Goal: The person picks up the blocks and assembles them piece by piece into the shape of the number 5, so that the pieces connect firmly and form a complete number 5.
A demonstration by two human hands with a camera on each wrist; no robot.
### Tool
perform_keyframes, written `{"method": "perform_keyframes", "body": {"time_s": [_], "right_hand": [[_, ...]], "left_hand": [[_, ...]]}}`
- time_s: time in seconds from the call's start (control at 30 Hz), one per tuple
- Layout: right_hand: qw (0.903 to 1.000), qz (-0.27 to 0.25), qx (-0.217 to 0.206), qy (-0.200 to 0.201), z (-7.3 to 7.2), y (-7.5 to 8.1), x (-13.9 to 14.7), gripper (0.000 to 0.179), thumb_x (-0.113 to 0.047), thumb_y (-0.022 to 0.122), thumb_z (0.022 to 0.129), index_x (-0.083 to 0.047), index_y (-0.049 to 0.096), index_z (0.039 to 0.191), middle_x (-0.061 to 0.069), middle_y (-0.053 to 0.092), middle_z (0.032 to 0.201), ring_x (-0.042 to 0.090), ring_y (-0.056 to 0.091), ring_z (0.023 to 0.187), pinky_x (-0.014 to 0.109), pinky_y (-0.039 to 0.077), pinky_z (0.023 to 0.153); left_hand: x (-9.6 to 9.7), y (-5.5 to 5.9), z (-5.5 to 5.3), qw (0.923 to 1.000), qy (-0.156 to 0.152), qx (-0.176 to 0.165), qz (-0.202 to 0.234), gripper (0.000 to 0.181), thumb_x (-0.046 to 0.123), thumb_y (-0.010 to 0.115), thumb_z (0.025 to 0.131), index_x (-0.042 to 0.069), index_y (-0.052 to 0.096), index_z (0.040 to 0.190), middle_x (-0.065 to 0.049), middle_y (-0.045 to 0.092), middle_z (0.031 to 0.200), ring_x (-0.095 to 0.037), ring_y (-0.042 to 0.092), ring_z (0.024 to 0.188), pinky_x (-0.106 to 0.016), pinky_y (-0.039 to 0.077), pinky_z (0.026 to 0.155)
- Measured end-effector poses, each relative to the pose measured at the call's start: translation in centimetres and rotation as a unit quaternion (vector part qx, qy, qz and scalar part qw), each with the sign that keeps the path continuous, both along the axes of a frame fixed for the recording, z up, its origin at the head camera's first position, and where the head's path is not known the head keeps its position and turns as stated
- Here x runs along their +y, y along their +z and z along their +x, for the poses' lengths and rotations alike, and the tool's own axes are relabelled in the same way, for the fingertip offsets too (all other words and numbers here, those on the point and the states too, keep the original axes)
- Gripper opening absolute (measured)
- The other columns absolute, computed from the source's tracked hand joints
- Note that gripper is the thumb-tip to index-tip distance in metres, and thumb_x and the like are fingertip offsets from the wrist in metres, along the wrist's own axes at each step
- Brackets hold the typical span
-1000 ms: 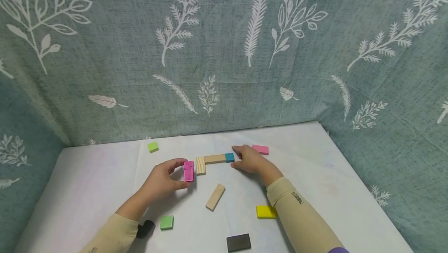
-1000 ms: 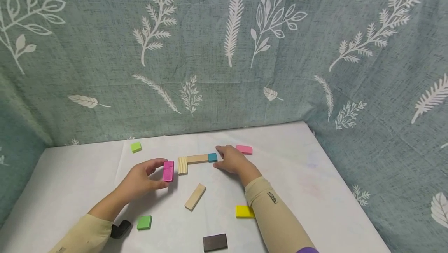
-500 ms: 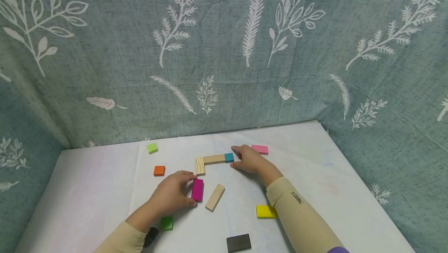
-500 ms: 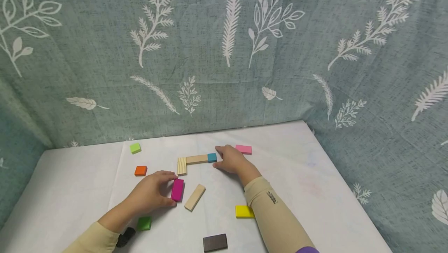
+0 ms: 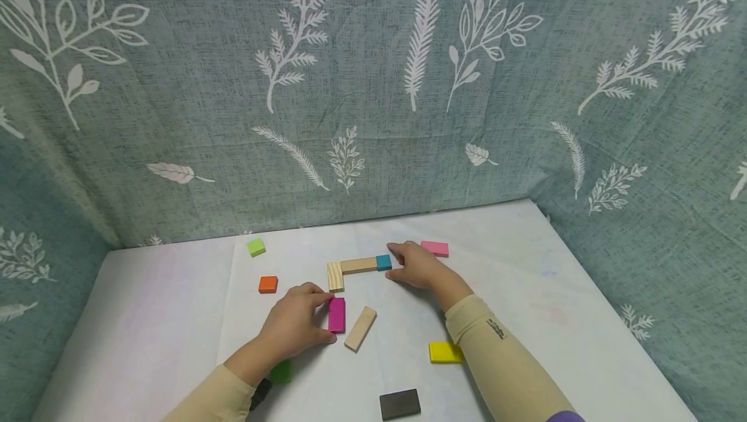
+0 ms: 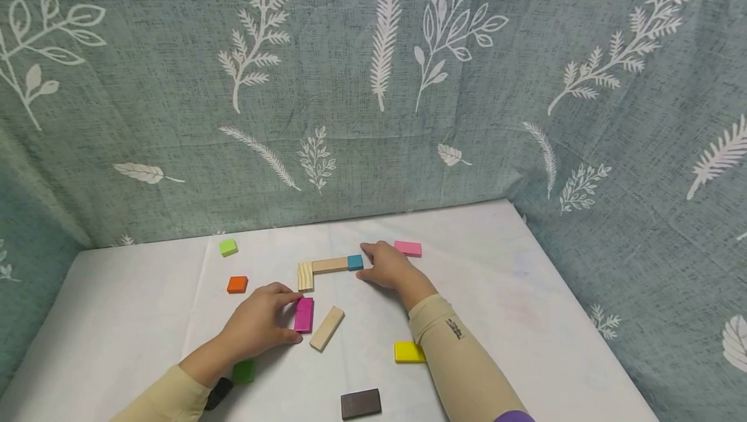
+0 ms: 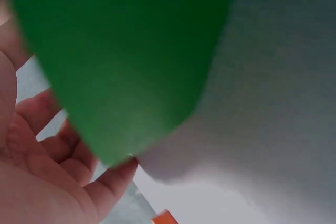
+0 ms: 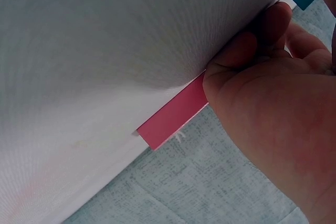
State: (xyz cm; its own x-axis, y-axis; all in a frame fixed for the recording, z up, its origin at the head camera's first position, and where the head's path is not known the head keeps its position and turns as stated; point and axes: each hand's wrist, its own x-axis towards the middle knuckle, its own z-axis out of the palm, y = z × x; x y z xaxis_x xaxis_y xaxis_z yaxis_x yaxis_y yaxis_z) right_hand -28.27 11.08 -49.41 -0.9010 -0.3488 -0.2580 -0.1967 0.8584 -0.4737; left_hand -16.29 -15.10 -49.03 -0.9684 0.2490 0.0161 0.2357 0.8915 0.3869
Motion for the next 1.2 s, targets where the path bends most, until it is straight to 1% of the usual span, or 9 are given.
{"method": "perform_keyframes", "body": {"time_s": [0.2, 0.33, 0.47, 0.57, 0.67, 0.77, 0.93, 1.03, 1.2], "right_hand": [[1.0, -0.002, 0.001, 0.003, 0.03, -0.07, 0.17, 0.071, -0.032, 0.077, 0.091, -0.017, 0.046, 0.153, 0.004, 0.052, 0.092, 0.018, 0.048, 0.085, 0.032, 0.04, 0.073], [1.0, -0.005, 0.001, 0.006, 0.02, -0.01, 0.13, 0.071, -0.032, 0.077, 0.091, -0.017, 0.046, 0.153, 0.004, 0.053, 0.092, 0.018, 0.048, 0.085, 0.032, 0.04, 0.073], [1.0, -0.005, -0.002, 0.0, 0.05, 0.14, 0.0, 0.071, -0.033, 0.077, 0.091, -0.018, 0.045, 0.153, 0.003, 0.054, 0.095, 0.018, 0.049, 0.089, 0.032, 0.042, 0.077], [1.0, -0.005, -0.003, -0.003, 0.11, 0.26, 0.02, 0.072, -0.032, 0.077, 0.091, -0.018, 0.045, 0.153, 0.003, 0.054, 0.097, 0.018, 0.05, 0.09, 0.033, 0.043, 0.079], [1.0, -0.006, 0.0, 0.001, 0.07, 0.24, 0.09, 0.072, -0.032, 0.077, 0.091, -0.017, 0.046, 0.153, 0.003, 0.054, 0.095, 0.018, 0.05, 0.089, 0.033, 0.042, 0.078], [0.9999, -0.008, 0.004, 0.006, 0.04, 0.19, 0.16, 0.071, -0.032, 0.077, 0.091, -0.016, 0.046, 0.152, 0.004, 0.054, 0.093, 0.018, 0.049, 0.087, 0.033, 0.042, 0.076], [1.0, -0.006, 0.002, 0.004, 0.04, 0.13, 0.23, 0.071, -0.032, 0.077, 0.091, -0.017, 0.046, 0.153, 0.003, 0.054, 0.093, 0.018, 0.049, 0.088, 0.033, 0.042, 0.078], [1.0, -0.004, 0.0, 0.002, 0.07, 0.13, 0.23, 0.072, -0.033, 0.077, 0.09, -0.017, 0.045, 0.153, 0.003, 0.054, 0.095, 0.019, 0.049, 0.089, 0.033, 0.042, 0.079], [1.0, -0.008, -0.003, 0.0, 0.08, 0.16, 0.17, 0.072, -0.032, 0.077, 0.09, -0.017, 0.045, 0.153, 0.003, 0.053, 0.095, 0.018, 0.049, 0.09, 0.033, 0.042, 0.078]], "left_hand": [[0.44, 0.1, -0.22, 0.9998, -0.006, 0.018, -0.008, 0.078, 0.038, 0.099, 0.055, 0.011, 0.073, 0.123, 0.002, 0.067, 0.111, -0.022, 0.063, 0.103, -0.039, 0.056, 0.084], [0.55, 0.24, -0.16, 0.9989, 0.0, 0.042, -0.02, 0.078, 0.046, 0.099, 0.051, 0.016, 0.075, 0.119, 0.005, 0.066, 0.106, -0.017, 0.062, 0.096, -0.036, 0.053, 0.08], [0.64, 0.37, -0.11, 0.9971, -0.005, 0.069, -0.032, 0.062, 0.048, 0.098, 0.052, 0.021, 0.08, 0.105, 0.011, 0.062, 0.094, -0.011, 0.058, 0.085, -0.033, 0.049, 0.074], [0.71, 0.4, -0.1, 0.9952, -0.018, 0.083, -0.048, 0.045, 0.046, 0.097, 0.057, 0.023, 0.082, 0.092, 0.014, 0.06, 0.085, -0.007, 0.055, 0.078, -0.031, 0.047, 0.072], [0.75, 0.45, -0.04, 0.9927, -0.03, 0.096, -0.067, 0.036, 0.046, 0.095, 0.06, 0.024, 0.083, 0.086, 0.016, 0.058, 0.08, -0.005, 0.053, 0.075, -0.031, 0.047, 0.071], [0.83, 0.44, -0.05, 0.9904, -0.038, 0.104, -0.083, 0.034, 0.047, 0.094, 0.061, 0.025, 0.083, 0.084, 0.016, 0.058, 0.079, -0.006, 0.052, 0.074, -0.032, 0.047, 0.072], [0.96, 0.39, -0.09, 0.9881, -0.042, 0.111, -0.098, 0.032, 0.048, 0.093, 0.063, 0.025, 0.083, 0.083, 0.015, 0.058, 0.078, -0.007, 0.052, 0.074, -0.035, 0.048, 0.077], [0.97, 0.38, -0.12, 0.9871, -0.041, 0.118, -0.1, 0.032, 0.047, 0.093, 0.063, 0.025, 0.082, 0.082, 0.015, 0.059, 0.078, -0.008, 0.053, 0.074, -0.036, 0.049, 0.078], [0.92, 0.37, -0.23, 0.9863, -0.036, 0.129, -0.096, 0.032, 0.047, 0.094, 0.062, 0.024, 0.082, 0.081, 0.014, 0.059, 0.078, -0.008, 0.054, 0.074, -0.034, 0.048, 0.076]]}}
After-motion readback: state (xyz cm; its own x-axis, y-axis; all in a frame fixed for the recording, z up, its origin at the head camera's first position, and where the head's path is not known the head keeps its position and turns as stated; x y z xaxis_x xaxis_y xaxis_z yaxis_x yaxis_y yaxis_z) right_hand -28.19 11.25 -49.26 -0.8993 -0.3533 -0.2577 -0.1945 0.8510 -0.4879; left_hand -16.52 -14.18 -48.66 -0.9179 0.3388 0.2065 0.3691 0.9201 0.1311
